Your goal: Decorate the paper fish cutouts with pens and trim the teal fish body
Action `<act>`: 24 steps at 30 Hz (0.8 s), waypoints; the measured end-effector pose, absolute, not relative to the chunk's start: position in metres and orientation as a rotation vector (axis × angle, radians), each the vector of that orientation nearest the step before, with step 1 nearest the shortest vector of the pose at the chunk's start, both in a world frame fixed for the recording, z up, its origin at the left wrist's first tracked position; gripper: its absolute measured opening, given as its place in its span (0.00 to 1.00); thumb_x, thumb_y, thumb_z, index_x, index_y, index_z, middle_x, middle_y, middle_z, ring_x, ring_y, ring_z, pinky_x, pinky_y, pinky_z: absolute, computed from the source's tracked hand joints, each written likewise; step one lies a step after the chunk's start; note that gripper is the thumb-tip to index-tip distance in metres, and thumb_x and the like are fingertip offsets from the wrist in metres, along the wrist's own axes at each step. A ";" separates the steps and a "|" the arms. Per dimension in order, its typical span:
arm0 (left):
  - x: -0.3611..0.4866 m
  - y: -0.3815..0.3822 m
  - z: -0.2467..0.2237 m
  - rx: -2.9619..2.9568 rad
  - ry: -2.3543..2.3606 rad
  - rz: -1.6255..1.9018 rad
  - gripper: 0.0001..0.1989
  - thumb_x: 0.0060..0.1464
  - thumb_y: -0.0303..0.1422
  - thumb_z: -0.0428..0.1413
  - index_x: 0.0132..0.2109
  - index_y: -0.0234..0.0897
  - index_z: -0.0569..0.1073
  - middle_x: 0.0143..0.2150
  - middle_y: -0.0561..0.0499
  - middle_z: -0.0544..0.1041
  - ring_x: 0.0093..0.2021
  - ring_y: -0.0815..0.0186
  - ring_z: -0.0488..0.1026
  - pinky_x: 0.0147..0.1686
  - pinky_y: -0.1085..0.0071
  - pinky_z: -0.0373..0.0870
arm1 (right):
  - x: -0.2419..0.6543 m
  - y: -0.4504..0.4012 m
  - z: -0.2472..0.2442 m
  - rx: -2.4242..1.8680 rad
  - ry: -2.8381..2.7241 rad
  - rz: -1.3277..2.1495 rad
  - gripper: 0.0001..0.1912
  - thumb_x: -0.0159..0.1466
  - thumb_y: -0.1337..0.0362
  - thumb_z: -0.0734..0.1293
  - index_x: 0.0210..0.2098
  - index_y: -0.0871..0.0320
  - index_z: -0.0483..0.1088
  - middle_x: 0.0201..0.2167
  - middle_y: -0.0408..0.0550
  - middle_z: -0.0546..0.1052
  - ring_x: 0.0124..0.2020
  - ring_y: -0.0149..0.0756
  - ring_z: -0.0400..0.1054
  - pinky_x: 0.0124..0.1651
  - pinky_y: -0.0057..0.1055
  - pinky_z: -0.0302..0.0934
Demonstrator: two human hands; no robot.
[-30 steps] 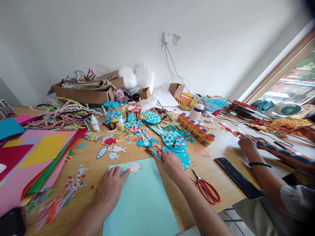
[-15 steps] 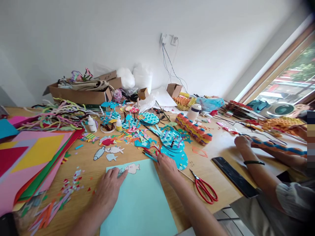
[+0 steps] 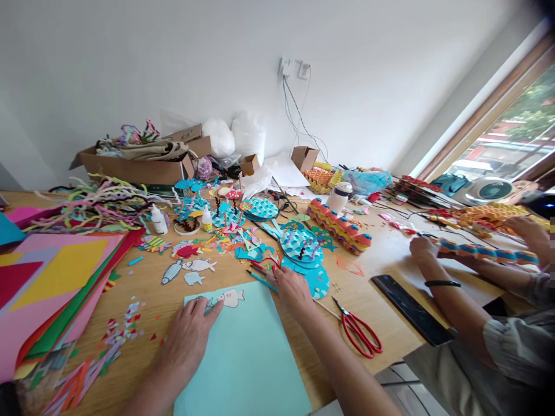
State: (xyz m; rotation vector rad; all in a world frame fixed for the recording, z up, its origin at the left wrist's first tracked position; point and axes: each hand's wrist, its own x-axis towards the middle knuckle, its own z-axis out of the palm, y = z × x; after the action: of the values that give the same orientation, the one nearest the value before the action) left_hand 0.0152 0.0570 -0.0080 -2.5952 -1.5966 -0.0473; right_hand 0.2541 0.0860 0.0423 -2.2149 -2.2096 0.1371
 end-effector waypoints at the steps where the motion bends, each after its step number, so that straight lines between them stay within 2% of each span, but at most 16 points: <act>1: 0.015 0.057 -0.008 -2.596 -1.598 -0.054 0.29 0.53 0.15 0.44 0.58 0.46 0.65 0.42 0.46 0.70 0.41 0.60 0.67 0.42 0.63 0.67 | 0.254 0.088 0.043 -2.213 -2.209 0.151 0.16 0.67 0.62 0.54 0.36 0.60 0.71 0.35 0.57 0.74 0.36 0.49 0.71 0.34 0.39 0.63; 4: 0.016 0.057 -0.005 -2.606 -1.610 -0.069 0.29 0.53 0.15 0.45 0.57 0.46 0.66 0.41 0.46 0.70 0.41 0.61 0.67 0.42 0.64 0.67 | 0.251 0.096 0.043 -2.216 -2.227 0.168 0.14 0.66 0.63 0.56 0.34 0.61 0.71 0.35 0.59 0.74 0.36 0.50 0.71 0.34 0.41 0.63; 8: 0.017 0.056 -0.001 -2.606 -1.625 -0.031 0.29 0.53 0.16 0.47 0.57 0.47 0.65 0.42 0.47 0.70 0.41 0.61 0.67 0.42 0.64 0.67 | 0.248 0.103 0.044 -2.244 -2.246 0.141 0.10 0.63 0.67 0.59 0.31 0.61 0.72 0.32 0.59 0.75 0.36 0.48 0.71 0.35 0.39 0.62; 12: 0.017 0.055 0.001 -2.615 -1.640 -0.027 0.27 0.54 0.17 0.47 0.57 0.46 0.66 0.42 0.46 0.70 0.42 0.61 0.66 0.43 0.65 0.66 | 0.251 0.100 0.062 -2.235 -2.215 0.042 0.10 0.62 0.68 0.58 0.33 0.63 0.71 0.36 0.60 0.74 0.39 0.47 0.70 0.38 0.37 0.61; 15: 0.017 0.056 0.000 -2.630 -1.646 -0.023 0.26 0.55 0.19 0.47 0.57 0.46 0.66 0.43 0.46 0.69 0.43 0.60 0.66 0.42 0.65 0.65 | 0.253 0.085 0.086 -2.036 -2.100 -0.010 0.09 0.61 0.67 0.59 0.31 0.60 0.69 0.33 0.53 0.75 0.37 0.39 0.69 0.37 0.31 0.59; 18: 0.016 0.056 -0.004 -2.629 -1.638 -0.030 0.26 0.55 0.18 0.46 0.57 0.46 0.65 0.45 0.45 0.69 0.43 0.59 0.65 0.41 0.63 0.65 | 0.245 0.066 0.100 -1.687 -1.906 0.278 0.06 0.61 0.64 0.59 0.34 0.58 0.67 0.25 0.44 0.72 0.26 0.30 0.65 0.31 0.26 0.57; 21: 0.017 0.056 -0.006 -2.626 -1.635 -0.052 0.26 0.55 0.20 0.47 0.57 0.47 0.65 0.45 0.45 0.70 0.43 0.59 0.65 0.42 0.63 0.64 | 0.230 0.055 0.096 -1.290 -1.634 0.733 0.13 0.58 0.64 0.61 0.43 0.55 0.64 0.24 0.39 0.69 0.24 0.27 0.62 0.26 0.24 0.56; 24: 0.018 0.055 -0.004 -2.620 -1.646 -0.043 0.25 0.55 0.20 0.47 0.57 0.47 0.65 0.46 0.46 0.69 0.44 0.59 0.65 0.43 0.63 0.64 | 0.215 0.056 0.080 -1.095 -1.376 1.169 0.13 0.54 0.65 0.62 0.40 0.56 0.68 0.28 0.41 0.69 0.22 0.25 0.61 0.24 0.23 0.56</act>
State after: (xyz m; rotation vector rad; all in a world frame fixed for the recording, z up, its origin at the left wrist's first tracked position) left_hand 0.0178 0.0552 -0.0041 -2.6197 -1.6462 -0.0427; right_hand 0.2149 0.0562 0.0799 -1.0953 -1.3757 1.1690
